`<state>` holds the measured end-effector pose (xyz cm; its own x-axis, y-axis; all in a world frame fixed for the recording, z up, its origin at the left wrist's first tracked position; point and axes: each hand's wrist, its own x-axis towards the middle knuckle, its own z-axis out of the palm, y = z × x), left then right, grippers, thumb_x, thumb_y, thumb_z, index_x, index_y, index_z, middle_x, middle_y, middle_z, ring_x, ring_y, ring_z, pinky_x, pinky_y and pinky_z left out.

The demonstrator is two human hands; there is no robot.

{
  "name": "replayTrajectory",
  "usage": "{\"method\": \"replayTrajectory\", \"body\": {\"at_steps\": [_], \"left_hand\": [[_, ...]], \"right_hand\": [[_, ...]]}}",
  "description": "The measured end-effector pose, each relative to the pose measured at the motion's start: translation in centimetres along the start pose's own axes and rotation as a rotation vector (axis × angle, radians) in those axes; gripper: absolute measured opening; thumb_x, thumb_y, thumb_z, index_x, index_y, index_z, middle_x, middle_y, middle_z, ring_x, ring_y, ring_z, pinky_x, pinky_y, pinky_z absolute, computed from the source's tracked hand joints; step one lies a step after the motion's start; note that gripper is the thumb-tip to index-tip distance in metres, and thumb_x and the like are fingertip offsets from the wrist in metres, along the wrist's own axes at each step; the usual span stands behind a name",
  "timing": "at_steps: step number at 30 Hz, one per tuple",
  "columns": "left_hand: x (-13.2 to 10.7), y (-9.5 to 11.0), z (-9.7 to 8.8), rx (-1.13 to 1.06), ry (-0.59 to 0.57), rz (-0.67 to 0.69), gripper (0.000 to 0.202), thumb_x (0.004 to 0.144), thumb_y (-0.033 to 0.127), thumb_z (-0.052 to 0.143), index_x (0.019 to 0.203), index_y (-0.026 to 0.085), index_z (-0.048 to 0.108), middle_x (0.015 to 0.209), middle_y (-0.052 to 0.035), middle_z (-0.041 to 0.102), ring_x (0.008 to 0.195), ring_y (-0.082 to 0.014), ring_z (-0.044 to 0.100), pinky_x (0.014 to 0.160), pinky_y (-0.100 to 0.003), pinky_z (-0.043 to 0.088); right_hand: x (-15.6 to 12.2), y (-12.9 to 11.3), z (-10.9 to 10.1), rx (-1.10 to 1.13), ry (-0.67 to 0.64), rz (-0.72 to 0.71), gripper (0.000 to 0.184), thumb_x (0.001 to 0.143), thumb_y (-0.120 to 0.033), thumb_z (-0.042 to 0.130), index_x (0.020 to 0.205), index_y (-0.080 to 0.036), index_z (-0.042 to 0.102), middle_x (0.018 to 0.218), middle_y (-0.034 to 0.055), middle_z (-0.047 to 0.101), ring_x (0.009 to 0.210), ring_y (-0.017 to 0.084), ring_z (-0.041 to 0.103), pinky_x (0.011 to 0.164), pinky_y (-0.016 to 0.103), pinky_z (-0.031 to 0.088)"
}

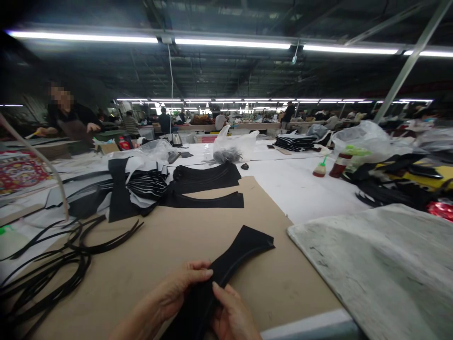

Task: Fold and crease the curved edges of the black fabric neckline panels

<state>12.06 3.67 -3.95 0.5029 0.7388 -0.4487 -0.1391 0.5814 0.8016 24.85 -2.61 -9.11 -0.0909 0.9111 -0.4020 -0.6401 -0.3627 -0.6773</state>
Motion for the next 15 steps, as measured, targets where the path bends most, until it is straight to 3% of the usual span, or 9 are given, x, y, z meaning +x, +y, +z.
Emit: {"method": "replayTrajectory", "body": {"at_steps": [3,5,7,9,10,12,15], "left_hand": [[0.5,-0.6,0.2,0.002,0.052,0.057,0.041,0.05,0.032,0.083,0.083,0.015,0.066,0.071,-0.0008,0.067,0.063,-0.0127,0.059,0.064,-0.023,0.045],[0.5,-0.9,0.5,0.035,0.065,0.103,0.04,0.051,0.035,0.082,0.081,0.013,0.066,0.069,-0.0019,0.067,0.06,-0.0133,0.058,0.061,-0.024,0.043],[0.1,-0.7,0.9,0.084,0.069,0.157,0.038,0.053,0.037,0.08,0.079,0.013,0.067,0.066,-0.0016,0.066,0.058,-0.013,0.056,0.059,-0.024,0.041],[-0.4,-0.3,1.3,0.147,0.051,0.21,0.035,0.054,0.038,0.079,0.075,0.013,0.068,0.061,0.0001,0.063,0.057,-0.0123,0.053,0.058,-0.024,0.037],[-0.7,-0.1,1.6,0.182,0.034,0.236,0.032,0.055,0.037,0.079,0.072,0.013,0.068,0.058,0.0015,0.06,0.056,-0.0117,0.051,0.058,-0.023,0.035],[-1.2,0.5,2.2,0.253,-0.008,0.29,0.026,0.055,0.034,0.078,0.064,0.013,0.066,0.053,0.0042,0.053,0.055,-0.01,0.044,0.056,-0.023,0.03],[-1.7,1.1,3.1,0.335,-0.078,0.354,0.025,0.061,0.035,0.076,0.06,0.012,0.066,0.053,0.0051,0.048,0.056,-0.0089,0.039,0.056,-0.023,0.027]], "right_hand": [[-1.1,-0.8,-0.8,-0.316,-0.067,0.089,0.05,0.066,-0.064,0.072,0.085,-0.017,0.067,0.077,0.0061,0.07,0.068,0.02,0.066,0.064,0.028,0.048],[-2.3,-2.7,-0.9,-0.683,-0.084,0.064,0.054,0.075,-0.07,0.058,0.074,-0.017,0.066,0.066,0.0065,0.066,0.058,0.019,0.062,0.057,0.029,0.045],[-3.6,-5.5,-0.5,-1.098,-0.013,-0.183,0.051,0.085,-0.063,0.048,0.071,-0.018,0.065,0.064,0.0066,0.063,0.058,0.02,0.059,0.059,0.032,0.042],[-4.6,-8.4,0.6,-1.4,0.088,-0.577,0.034,0.091,-0.047,0.047,0.083,-0.022,0.069,0.08,0.0071,0.066,0.076,0.023,0.06,0.073,0.036,0.041],[-4.9,-9.6,1.3,-1.493,0.11,-0.706,0.026,0.091,-0.04,0.049,0.091,-0.024,0.07,0.09,0.0068,0.067,0.086,0.024,0.059,0.08,0.037,0.039],[-5.0,-11.3,2.7,-1.613,0.103,-0.777,0.021,0.089,-0.033,0.053,0.102,-0.027,0.069,0.102,0.0054,0.065,0.097,0.024,0.056,0.086,0.039,0.035],[-4.4,-11.8,4.1,-1.696,0.004,-0.667,0.02,0.091,-0.033,0.054,0.089,-0.026,0.072,0.095,0.0035,0.066,0.094,0.023,0.056,0.081,0.037,0.034]]}}
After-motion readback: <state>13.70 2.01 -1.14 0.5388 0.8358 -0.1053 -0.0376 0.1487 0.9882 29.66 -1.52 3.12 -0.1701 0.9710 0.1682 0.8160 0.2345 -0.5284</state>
